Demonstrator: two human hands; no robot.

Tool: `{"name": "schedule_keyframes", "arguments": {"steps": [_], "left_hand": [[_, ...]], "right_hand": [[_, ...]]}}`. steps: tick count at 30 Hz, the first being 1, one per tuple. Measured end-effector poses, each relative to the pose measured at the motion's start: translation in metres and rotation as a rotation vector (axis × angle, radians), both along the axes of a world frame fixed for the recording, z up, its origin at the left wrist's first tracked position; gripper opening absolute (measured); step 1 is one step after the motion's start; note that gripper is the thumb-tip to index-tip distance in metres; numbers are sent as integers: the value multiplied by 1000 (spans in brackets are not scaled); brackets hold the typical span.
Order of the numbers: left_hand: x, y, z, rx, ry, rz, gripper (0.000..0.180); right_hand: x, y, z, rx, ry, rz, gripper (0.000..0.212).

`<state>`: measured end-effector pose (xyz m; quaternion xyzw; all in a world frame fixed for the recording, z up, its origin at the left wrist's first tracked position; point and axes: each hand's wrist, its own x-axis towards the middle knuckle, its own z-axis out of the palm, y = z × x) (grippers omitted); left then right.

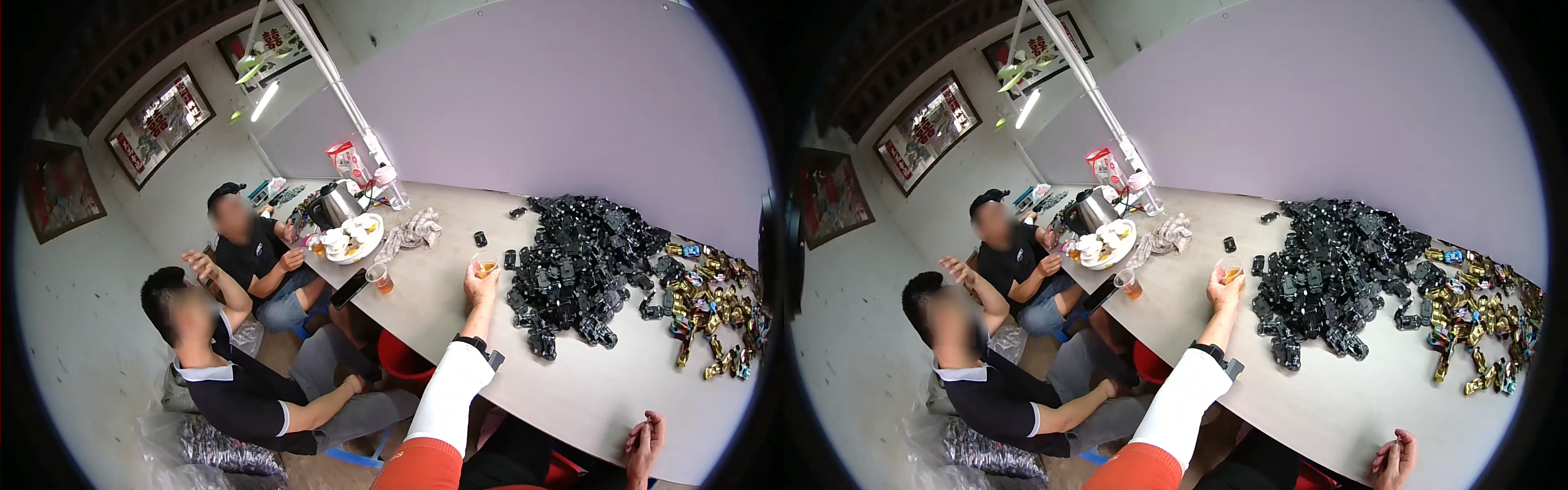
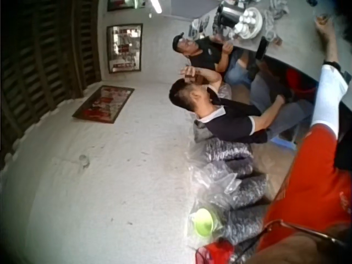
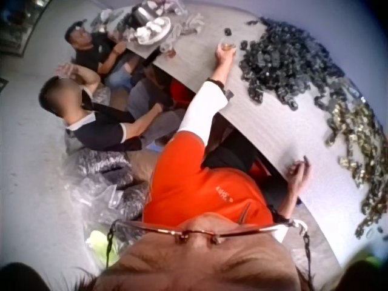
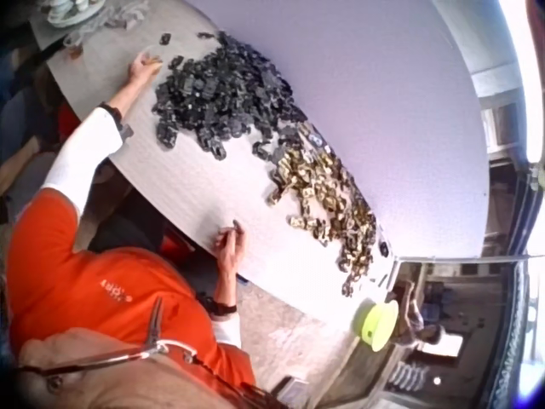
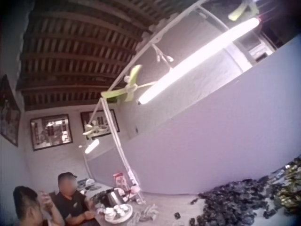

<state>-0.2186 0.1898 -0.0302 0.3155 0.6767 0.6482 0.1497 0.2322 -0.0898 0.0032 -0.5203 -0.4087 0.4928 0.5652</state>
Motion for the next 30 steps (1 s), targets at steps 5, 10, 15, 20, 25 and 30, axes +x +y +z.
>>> {"name": "schedule_keyframes", "arguments": {"steps": [5, 10, 15, 20, 25, 30], "left_hand": [[-11, -20, -11, -126, 30, -96, 77], [5, -101, -15, -65, 165, -14, 69], [26, -140, -6, -35, 288, -232, 36], [0, -154, -21, -37, 552, -275, 15], [11, -172, 17, -151, 837, -367, 28], [27, -169, 25, -102, 705, -356, 25]], "right_hand": [[6, -3, -5, 8, 24, 64, 18], [-1, -3, -1, 26, 76, 48, 21], [6, -6, 2, 5, 76, 65, 22], [-14, 5, 22, -82, -242, 306, 25], [-61, 47, 104, 1067, -305, 549, 17], [-143, 122, 203, 1404, -556, 368, 13]]}}
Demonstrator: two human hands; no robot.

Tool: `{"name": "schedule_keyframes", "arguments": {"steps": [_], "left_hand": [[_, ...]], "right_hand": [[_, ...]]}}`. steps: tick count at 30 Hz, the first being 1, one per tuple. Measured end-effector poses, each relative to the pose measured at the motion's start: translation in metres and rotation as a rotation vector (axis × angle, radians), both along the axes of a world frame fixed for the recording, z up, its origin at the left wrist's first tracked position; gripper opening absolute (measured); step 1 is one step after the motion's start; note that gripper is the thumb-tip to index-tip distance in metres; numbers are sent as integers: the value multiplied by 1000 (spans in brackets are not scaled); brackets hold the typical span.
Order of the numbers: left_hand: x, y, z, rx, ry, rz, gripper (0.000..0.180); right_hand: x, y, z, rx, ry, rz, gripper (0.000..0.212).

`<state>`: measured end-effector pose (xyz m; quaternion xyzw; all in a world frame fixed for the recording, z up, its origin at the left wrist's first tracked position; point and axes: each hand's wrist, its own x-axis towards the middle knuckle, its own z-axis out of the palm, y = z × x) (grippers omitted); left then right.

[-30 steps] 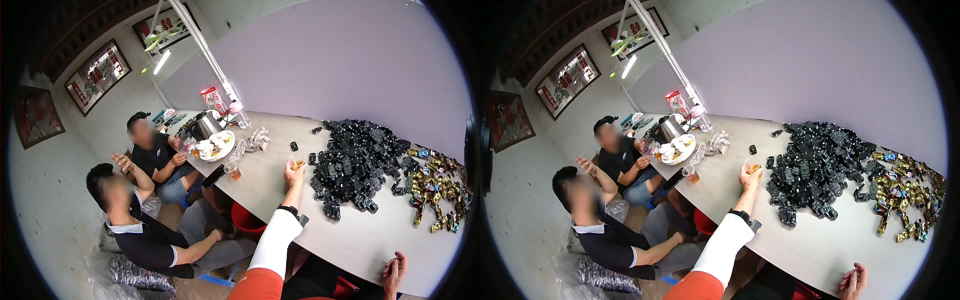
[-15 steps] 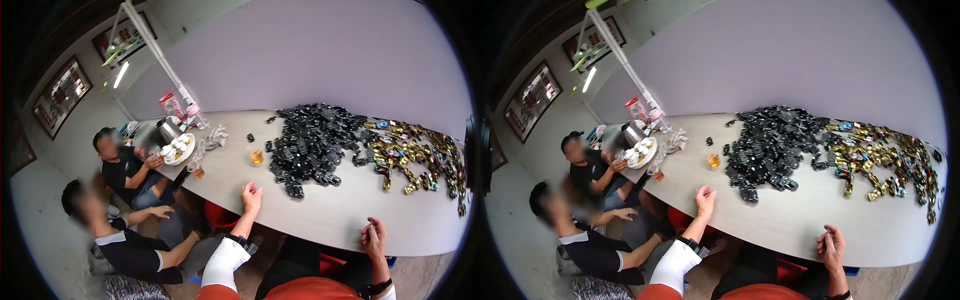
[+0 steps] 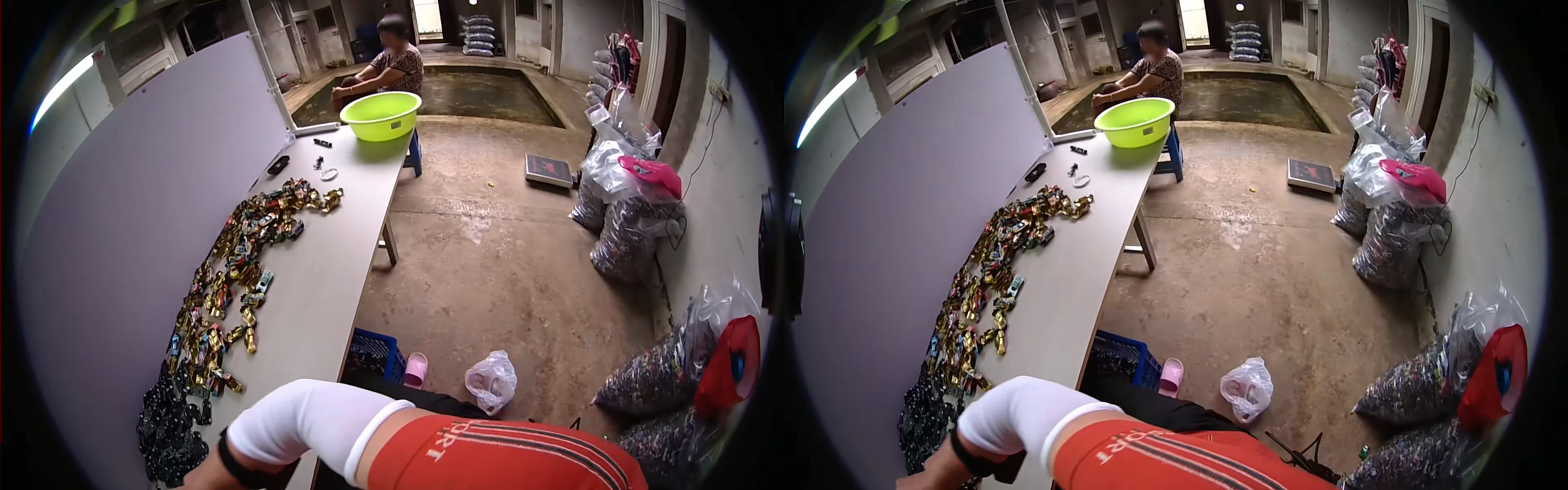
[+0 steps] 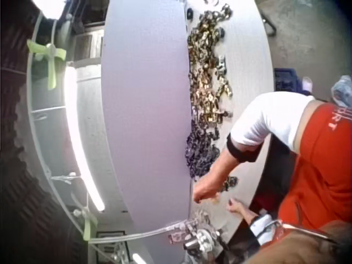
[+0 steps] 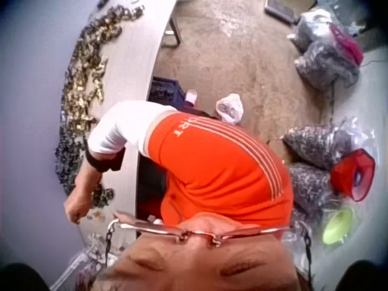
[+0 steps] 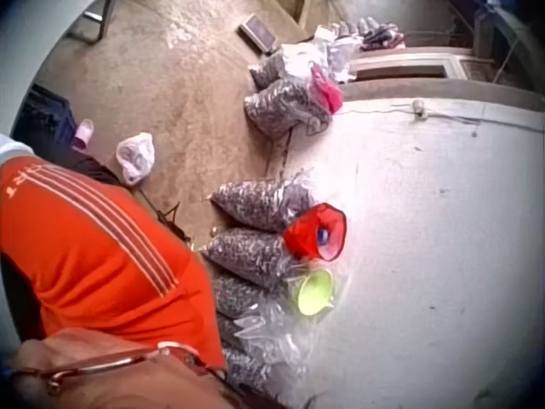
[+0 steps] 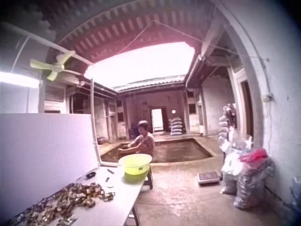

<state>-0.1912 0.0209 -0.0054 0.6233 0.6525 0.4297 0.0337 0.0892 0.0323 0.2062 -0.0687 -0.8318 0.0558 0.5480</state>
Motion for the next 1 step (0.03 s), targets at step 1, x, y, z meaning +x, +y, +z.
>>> {"name": "schedule_keyframes", "arguments": {"steps": [1], "left_hand": [[3, -2, 4, -7, 9, 5, 25]], "right_hand": [[-12, 12, 16, 70, -35, -21, 13]]}}
